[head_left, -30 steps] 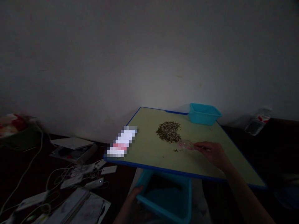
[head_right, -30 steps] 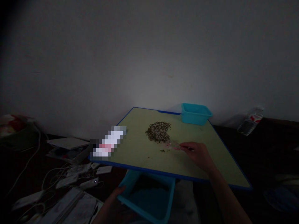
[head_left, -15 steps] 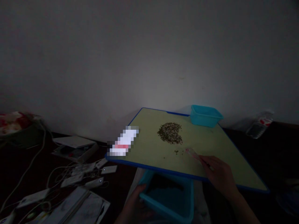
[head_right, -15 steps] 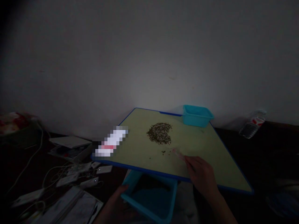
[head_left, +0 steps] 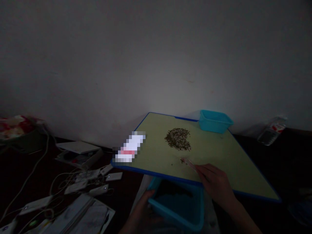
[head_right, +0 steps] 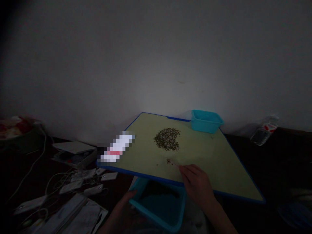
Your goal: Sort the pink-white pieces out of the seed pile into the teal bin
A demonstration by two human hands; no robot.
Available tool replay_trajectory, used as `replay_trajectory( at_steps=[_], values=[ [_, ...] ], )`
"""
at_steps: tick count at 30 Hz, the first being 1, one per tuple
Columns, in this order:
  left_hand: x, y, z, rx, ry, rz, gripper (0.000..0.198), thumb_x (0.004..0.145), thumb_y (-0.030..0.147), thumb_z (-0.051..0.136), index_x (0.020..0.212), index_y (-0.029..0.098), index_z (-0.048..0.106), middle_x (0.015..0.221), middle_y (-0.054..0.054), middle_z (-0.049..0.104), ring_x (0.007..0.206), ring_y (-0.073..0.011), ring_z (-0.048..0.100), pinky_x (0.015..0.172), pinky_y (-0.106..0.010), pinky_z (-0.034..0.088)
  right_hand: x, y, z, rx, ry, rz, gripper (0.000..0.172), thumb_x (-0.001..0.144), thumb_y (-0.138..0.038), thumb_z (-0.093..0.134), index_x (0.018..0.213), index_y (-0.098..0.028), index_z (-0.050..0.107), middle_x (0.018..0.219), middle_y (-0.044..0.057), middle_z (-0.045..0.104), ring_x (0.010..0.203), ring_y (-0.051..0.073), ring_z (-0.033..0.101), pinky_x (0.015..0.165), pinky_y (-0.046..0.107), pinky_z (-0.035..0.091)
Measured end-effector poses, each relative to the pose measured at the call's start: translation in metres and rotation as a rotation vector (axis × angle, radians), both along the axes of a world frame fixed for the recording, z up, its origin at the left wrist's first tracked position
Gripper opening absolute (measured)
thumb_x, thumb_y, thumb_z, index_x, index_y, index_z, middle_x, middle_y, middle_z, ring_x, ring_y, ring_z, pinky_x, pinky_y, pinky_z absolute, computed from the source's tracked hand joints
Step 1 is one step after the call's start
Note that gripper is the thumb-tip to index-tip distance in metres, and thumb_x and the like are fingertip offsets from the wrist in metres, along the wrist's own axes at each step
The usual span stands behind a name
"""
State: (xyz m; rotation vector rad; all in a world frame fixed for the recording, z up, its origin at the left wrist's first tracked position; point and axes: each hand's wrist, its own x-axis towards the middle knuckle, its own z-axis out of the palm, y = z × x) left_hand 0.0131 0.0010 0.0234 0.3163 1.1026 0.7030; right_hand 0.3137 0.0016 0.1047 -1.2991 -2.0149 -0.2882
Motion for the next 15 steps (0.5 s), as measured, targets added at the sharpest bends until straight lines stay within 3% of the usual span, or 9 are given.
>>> replay_trajectory(
  at_steps=[7, 15],
  values=[
    [-0.002, -0.004, 0.015, 0.052, -0.006, 0.020, 0.067, 0.090, 0.051, 0.063, 0.146, 0.017, 0.047, 0.121, -0.020, 0.073, 0.113, -0.0435, 0.071, 0.091, -0.057, 0.061, -0.010, -0.003, 0.002, 0.001, 0.018, 0.105, 0.030, 0.101, -0.015, 0.055, 0.110, -0.024, 0.082, 0.096, 0.009, 0.083, 0.081, 0.024, 0.078, 0.075, 0.039, 0.069],
    [-0.014, 0.009, -0.015, -0.010, -0.039, 0.014, 0.077, 0.086, 0.054, 0.065, 0.150, 0.018, 0.044, 0.110, -0.017, 0.076, 0.106, -0.0426, 0.074, 0.089, -0.056, 0.062, -0.010, -0.016, 0.005, 0.039, -0.013, 0.243, 0.027, 0.102, -0.014, 0.055, 0.112, -0.019, 0.080, 0.098, 0.009, 0.084, 0.081, 0.021, 0.079, 0.077, 0.036, 0.069]
  ],
)
